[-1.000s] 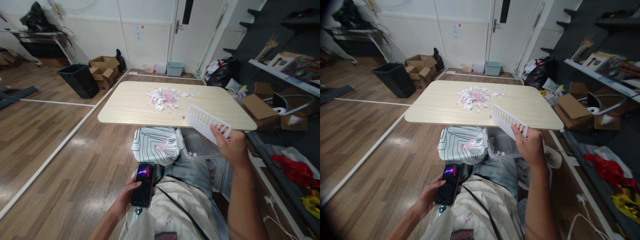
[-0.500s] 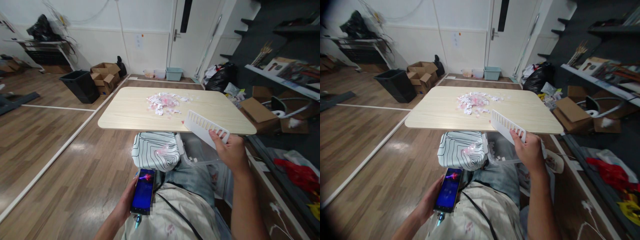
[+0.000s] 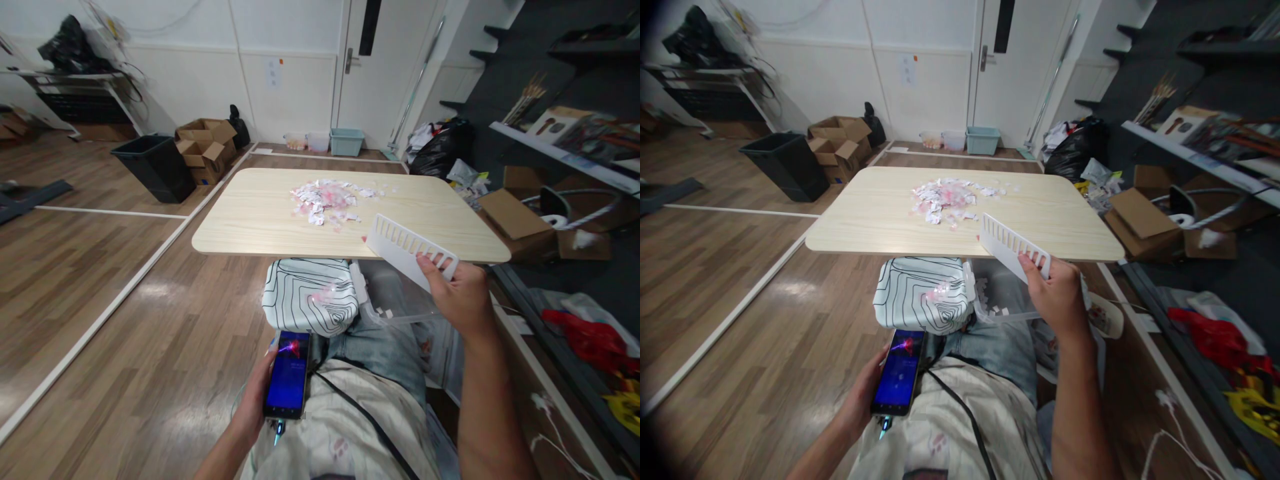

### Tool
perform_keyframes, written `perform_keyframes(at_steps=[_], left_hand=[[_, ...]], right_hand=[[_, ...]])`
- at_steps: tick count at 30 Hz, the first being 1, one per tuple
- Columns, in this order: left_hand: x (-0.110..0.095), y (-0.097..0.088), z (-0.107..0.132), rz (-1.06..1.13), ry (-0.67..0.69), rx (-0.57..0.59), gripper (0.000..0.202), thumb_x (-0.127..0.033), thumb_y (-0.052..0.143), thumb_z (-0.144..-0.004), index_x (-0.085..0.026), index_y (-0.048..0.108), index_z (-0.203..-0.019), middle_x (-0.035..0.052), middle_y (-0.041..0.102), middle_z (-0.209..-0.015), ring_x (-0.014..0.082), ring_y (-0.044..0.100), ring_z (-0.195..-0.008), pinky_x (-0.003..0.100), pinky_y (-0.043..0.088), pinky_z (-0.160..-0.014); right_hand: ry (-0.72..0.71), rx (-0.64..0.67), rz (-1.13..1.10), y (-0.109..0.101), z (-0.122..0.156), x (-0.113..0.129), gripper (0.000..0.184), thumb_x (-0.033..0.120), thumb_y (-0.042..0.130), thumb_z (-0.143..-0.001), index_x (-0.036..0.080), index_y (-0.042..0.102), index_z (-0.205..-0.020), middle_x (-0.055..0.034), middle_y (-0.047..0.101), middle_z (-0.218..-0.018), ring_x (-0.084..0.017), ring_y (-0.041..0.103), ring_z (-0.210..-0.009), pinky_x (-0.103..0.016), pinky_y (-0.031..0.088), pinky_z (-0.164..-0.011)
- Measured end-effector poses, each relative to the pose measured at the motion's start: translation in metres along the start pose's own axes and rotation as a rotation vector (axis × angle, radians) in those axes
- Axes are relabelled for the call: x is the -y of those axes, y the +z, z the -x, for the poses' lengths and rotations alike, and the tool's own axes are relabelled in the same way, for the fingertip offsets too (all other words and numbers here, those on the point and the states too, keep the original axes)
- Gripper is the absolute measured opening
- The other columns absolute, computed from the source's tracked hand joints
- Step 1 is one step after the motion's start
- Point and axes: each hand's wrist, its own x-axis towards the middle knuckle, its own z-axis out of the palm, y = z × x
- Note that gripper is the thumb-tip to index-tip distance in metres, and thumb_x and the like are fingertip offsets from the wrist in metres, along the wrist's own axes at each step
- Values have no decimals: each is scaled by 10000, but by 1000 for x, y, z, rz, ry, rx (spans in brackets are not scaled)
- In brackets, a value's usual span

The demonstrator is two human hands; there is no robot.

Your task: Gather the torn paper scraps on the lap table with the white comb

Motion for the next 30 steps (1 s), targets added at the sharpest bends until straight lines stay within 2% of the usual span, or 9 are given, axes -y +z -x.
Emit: perform_keyframes(at_steps=[5,10,14,17,20,22,26,30], left_hand=[[-4,-25,-4,-87,53,-30,799,-631,1030,-864,-187,834,-1499,218,871,-1501,460,784,-1495,586,625,-1262],[-2,-36,-11,-121,-2,44,841,-752,1007,-843,-151,850,-1411,197,934,-1305,444,869,-1331,521,700,-1138],[0,-33,-20,-96,-29,45,803,-710,1001,-851,-163,838,-1417,176,948,-1224,446,885,-1299,523,737,-1064],[-2,-31,-23,-152,35,-29,655,-663,1025,-832,-182,886,-1255,170,945,-1243,472,822,-1427,576,693,-1171],[-4,-34,-23,-208,156,-153,488,-577,1063,-791,-220,912,-1087,145,935,-1291,480,669,-1625,605,519,-1384],[-2,-37,-23,-226,195,-182,434,-534,1063,-792,-228,919,-1064,145,922,-1328,487,556,-1720,620,403,-1462],[15,-41,-30,-208,268,-200,348,-501,1019,-857,-262,915,-1088,120,908,-1376,466,444,-1796,593,357,-1489],[33,-39,-39,-147,322,-315,312,-501,961,-933,-267,890,-1127,123,896,-1400,429,434,-1805,555,333,-1497]], right_hand=[[-11,-3,1,0,0,0,423,500,711,-1016,278,654,-661,-91,781,-671,-298,756,-614,-382,566,-636],[-3,12,10,-1,0,0,445,525,716,-1029,274,660,-666,-82,761,-643,-284,733,-586,-369,538,-607],[-5,18,17,-2,1,-2,471,554,723,-1036,268,672,-665,-92,775,-661,-293,750,-606,-371,553,-619],[-4,12,24,-2,2,-4,427,536,721,-1030,262,715,-701,-104,815,-710,-307,782,-652,-373,568,-638],[-10,5,28,-2,2,-4,414,509,718,-1022,261,708,-690,-102,804,-690,-303,773,-631,-370,548,-623],[-17,6,25,-2,2,-3,418,498,718,-1023,259,701,-681,-101,791,-673,-303,767,-610,-370,531,-608],[-29,10,17,-2,2,-2,416,486,719,-1035,252,724,-691,-102,795,-683,-314,778,-612,-371,530,-606],[-32,13,6,-1,3,-2,361,466,724,-1046,243,796,-771,-112,846,-767,-333,829,-691,-375,571,-657]])
